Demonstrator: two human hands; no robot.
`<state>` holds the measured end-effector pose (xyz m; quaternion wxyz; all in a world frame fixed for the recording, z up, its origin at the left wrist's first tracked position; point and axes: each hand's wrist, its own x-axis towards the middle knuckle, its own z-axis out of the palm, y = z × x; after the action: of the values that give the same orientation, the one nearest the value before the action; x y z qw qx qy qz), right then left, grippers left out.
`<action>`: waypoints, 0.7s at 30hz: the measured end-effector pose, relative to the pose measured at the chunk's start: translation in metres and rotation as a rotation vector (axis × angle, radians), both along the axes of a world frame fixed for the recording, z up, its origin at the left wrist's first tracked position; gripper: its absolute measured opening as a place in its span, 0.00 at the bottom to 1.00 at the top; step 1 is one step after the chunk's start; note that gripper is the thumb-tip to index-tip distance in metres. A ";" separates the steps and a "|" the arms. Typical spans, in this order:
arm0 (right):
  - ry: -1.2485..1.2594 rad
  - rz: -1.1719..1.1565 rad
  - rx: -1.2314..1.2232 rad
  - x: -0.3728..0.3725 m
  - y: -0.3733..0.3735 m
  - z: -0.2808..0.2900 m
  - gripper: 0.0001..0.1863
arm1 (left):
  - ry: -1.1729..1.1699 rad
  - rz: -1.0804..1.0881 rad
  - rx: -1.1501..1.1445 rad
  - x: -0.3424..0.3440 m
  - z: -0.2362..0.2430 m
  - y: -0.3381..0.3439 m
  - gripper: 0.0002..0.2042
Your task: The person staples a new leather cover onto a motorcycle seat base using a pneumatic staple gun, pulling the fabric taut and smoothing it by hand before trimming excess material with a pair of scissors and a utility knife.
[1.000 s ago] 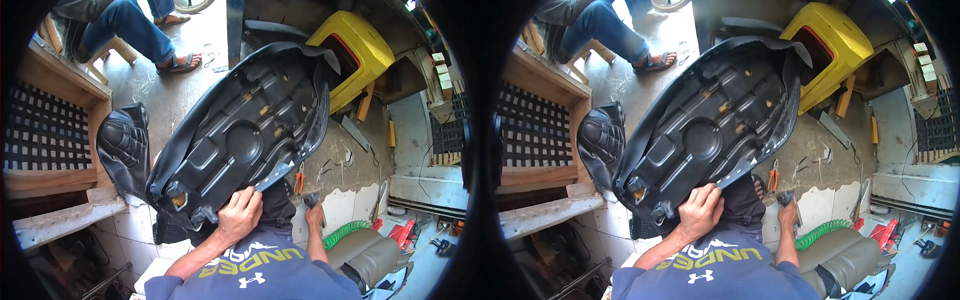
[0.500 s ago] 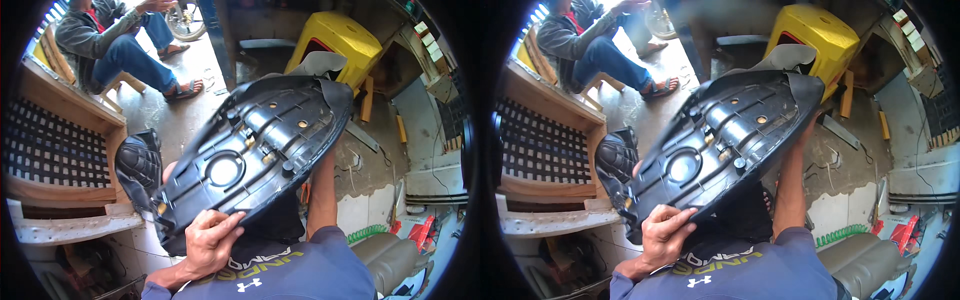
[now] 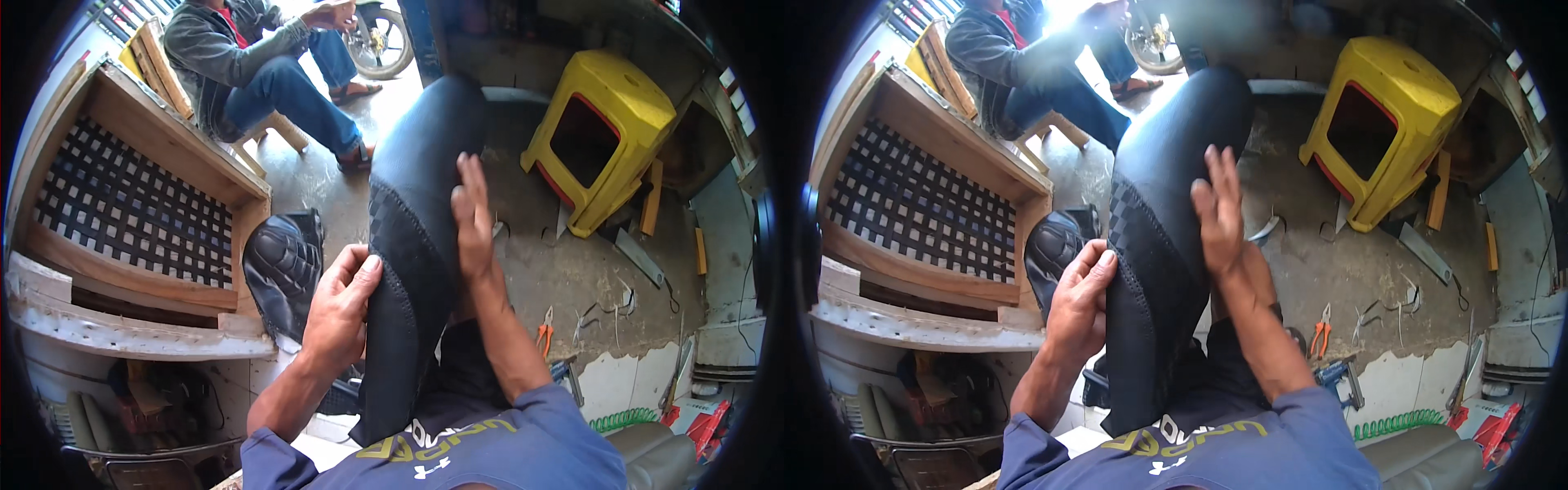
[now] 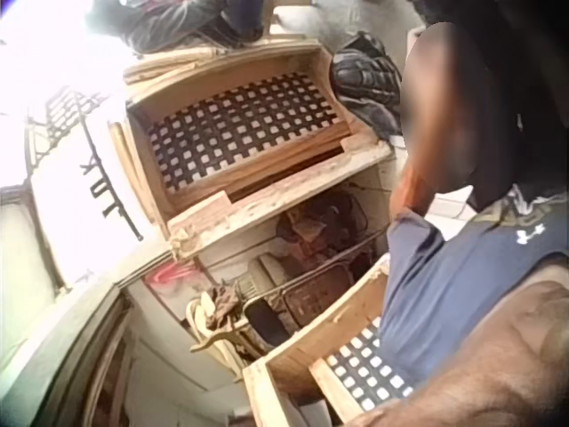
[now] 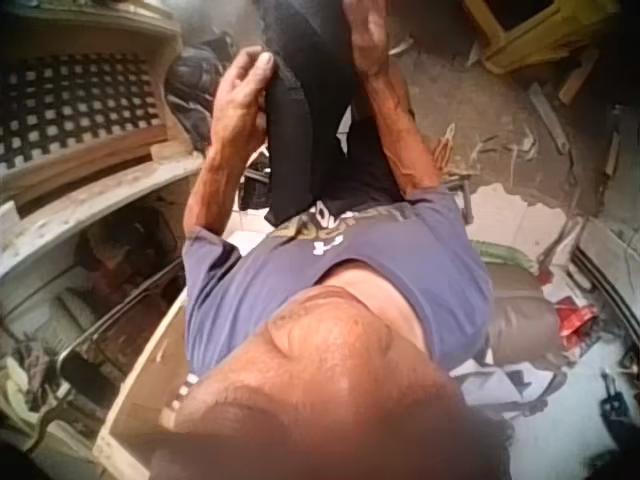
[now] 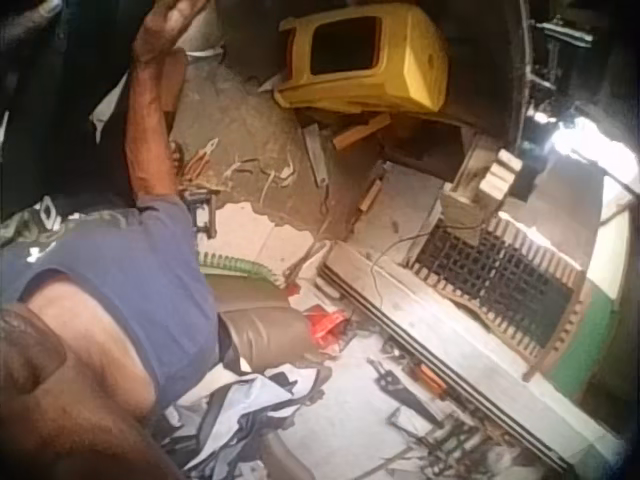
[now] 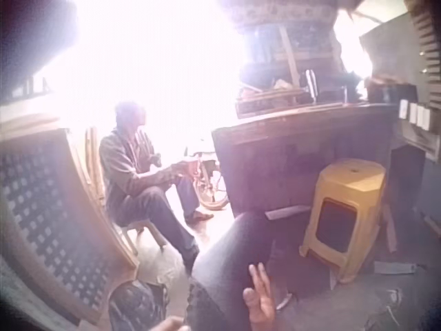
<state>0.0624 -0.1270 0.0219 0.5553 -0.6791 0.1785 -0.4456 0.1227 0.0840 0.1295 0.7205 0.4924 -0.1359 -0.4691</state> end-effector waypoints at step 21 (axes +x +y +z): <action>0.289 0.243 -0.797 -0.064 0.091 0.069 0.54 | 0.489 -0.189 -0.417 0.037 -0.086 0.023 0.28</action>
<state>-0.0013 -0.0362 0.0914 0.2678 -0.9116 -0.0127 -0.3117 0.1593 0.1071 0.0432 0.7704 0.1925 -0.0973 -0.6000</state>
